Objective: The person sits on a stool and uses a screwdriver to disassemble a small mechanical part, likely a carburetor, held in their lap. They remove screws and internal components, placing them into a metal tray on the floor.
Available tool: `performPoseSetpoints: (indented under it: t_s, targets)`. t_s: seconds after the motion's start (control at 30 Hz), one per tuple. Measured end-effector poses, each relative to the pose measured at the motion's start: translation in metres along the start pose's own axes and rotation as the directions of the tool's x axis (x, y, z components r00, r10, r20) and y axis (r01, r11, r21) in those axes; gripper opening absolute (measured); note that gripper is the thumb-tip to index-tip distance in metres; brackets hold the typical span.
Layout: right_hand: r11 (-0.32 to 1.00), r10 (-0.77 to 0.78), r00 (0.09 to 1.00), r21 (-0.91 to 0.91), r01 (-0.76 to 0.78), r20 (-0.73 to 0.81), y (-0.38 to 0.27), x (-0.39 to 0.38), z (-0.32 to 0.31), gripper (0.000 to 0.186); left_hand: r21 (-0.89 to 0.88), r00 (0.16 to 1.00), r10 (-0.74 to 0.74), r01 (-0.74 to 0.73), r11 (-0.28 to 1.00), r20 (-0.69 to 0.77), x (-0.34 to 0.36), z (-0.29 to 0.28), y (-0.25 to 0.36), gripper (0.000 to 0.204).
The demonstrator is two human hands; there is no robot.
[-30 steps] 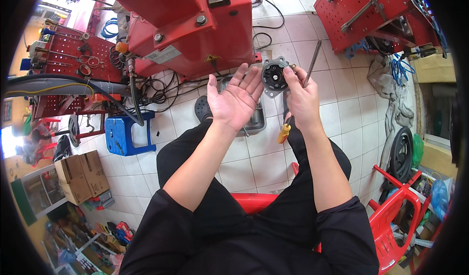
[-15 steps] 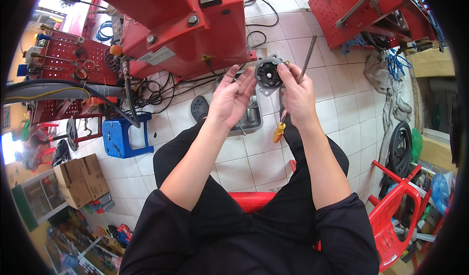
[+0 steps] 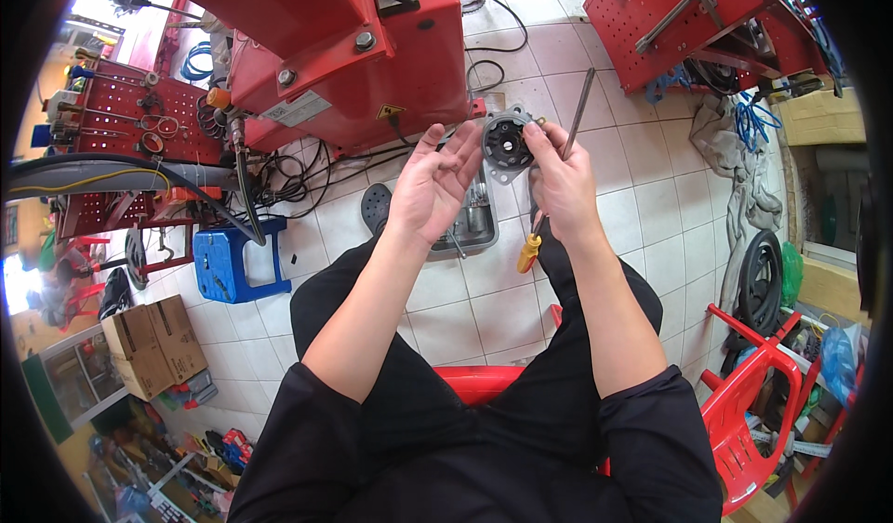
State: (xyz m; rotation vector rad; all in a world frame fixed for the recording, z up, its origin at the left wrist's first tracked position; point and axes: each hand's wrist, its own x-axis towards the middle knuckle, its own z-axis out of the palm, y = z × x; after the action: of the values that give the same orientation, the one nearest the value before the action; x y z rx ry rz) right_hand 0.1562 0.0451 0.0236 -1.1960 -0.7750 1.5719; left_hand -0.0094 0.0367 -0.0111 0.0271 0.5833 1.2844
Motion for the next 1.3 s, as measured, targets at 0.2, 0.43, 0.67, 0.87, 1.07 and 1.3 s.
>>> performPoseSetpoints:
  t_s: [0.2, 0.43, 0.67, 0.87, 1.07, 1.3]
  targets:
    - [1.0, 0.022, 0.997, 0.02, -0.024, 0.072, -0.001, -0.004, 0.008, 0.022, 0.201, 0.981, -0.176, 0.189, 0.961, -0.078, -0.002, 0.002, 0.0, 0.036]
    - [0.993, 0.041, 0.986, -0.116, -0.022, 0.163, 0.018, -0.007, 0.017, 0.034, 0.517, 0.987, -0.046, 0.122, 0.848, -0.157, -0.016, 0.022, -0.016, 0.058]
    - [0.841, 0.168, 0.98, -0.534, -0.087, 0.106, 0.003, -0.013, 0.024, 0.043, 0.117, 0.985, -0.156, 0.164, 0.98, -0.073, -0.009, 0.001, -0.006, 0.055]
    - [0.934, 0.164, 0.937, -0.354, -0.047, 0.309, 0.007, -0.02, 0.019, 0.029, -0.009, 0.997, 0.022, -0.022, 1.0, 0.067, -0.001, -0.003, 0.031, 0.049]
    - [0.839, 0.308, 0.885, -0.539, -0.079, 0.35, 0.0, -0.026, 0.028, 0.036, 0.098, 0.96, 0.207, -0.229, 0.969, 0.19, -0.003, 0.002, 0.051, 0.055]
    - [0.871, 0.448, 0.793, -0.401, -0.284, 0.412, 0.011, -0.035, 0.034, 0.038, 0.203, 0.938, 0.291, -0.327, 0.923, 0.186, -0.005, 0.002, 0.053, 0.063]
